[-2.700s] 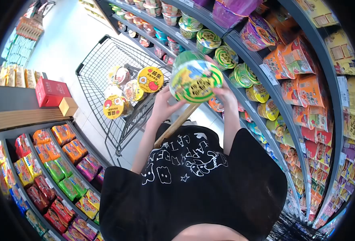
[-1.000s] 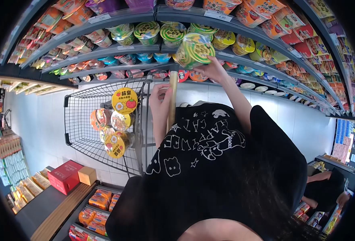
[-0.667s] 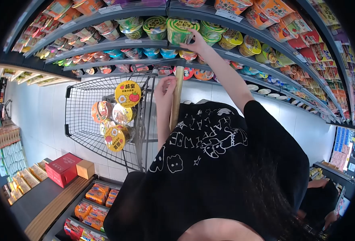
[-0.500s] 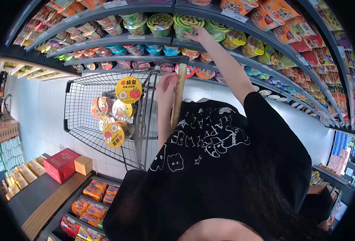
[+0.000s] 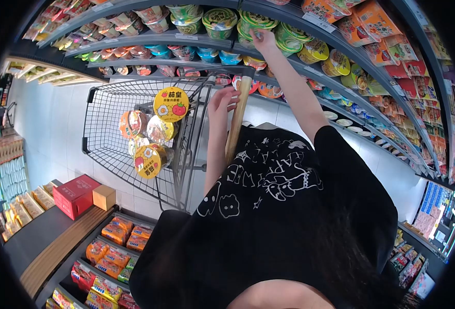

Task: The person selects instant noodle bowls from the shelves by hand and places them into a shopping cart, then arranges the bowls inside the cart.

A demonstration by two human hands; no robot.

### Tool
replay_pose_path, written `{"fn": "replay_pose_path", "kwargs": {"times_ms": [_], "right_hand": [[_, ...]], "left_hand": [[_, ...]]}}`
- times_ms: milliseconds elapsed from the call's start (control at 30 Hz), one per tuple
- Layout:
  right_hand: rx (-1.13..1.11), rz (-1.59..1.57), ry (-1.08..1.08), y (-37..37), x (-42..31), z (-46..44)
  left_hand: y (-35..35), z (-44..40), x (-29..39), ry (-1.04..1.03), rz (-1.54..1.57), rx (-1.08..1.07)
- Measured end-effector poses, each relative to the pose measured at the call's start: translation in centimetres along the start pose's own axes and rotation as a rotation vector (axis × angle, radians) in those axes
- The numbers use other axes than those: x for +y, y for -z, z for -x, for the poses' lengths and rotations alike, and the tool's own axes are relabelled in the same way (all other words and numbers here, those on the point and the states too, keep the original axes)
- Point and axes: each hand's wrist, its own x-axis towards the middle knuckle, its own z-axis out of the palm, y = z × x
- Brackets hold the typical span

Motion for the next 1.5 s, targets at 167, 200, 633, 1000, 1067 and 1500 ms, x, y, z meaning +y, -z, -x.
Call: {"fn": "replay_pose_path", "kwargs": {"times_ms": [167, 200, 633, 1000, 1067, 1500], "right_hand": [[-0.003, 0.038, -0.122, -1.1, -0.4, 2.5], [-0.071, 0.153, -0.214, -1.9, 0.1, 4.4], [-1.338, 1.972, 0.076, 1.4, 11.0, 18.1], [-1.394, 1.971, 0.186, 2.2, 10.8, 18.3], [-1.392, 1.992, 0.135, 2.0, 10.8, 18.2], [-1.359, 2.014, 0.147, 2.1, 11.6, 18.0]], "left_hand": [[-0.1, -0.2, -0.4, 0.018, 0.038, 0.008], [0.0, -0.2, -0.4, 0.018, 0.041, 0.026], [6.3, 1.9, -0.4, 0.182, -0.946, -0.115], [21.6, 1.9, 0.2, 0.313, -0.603, 0.723], [25.0, 0.0, -2.8, 0.379, -0.601, 0.721], [31.1, -6.1, -18.1, 0.592, 0.665, 0.914]]}}
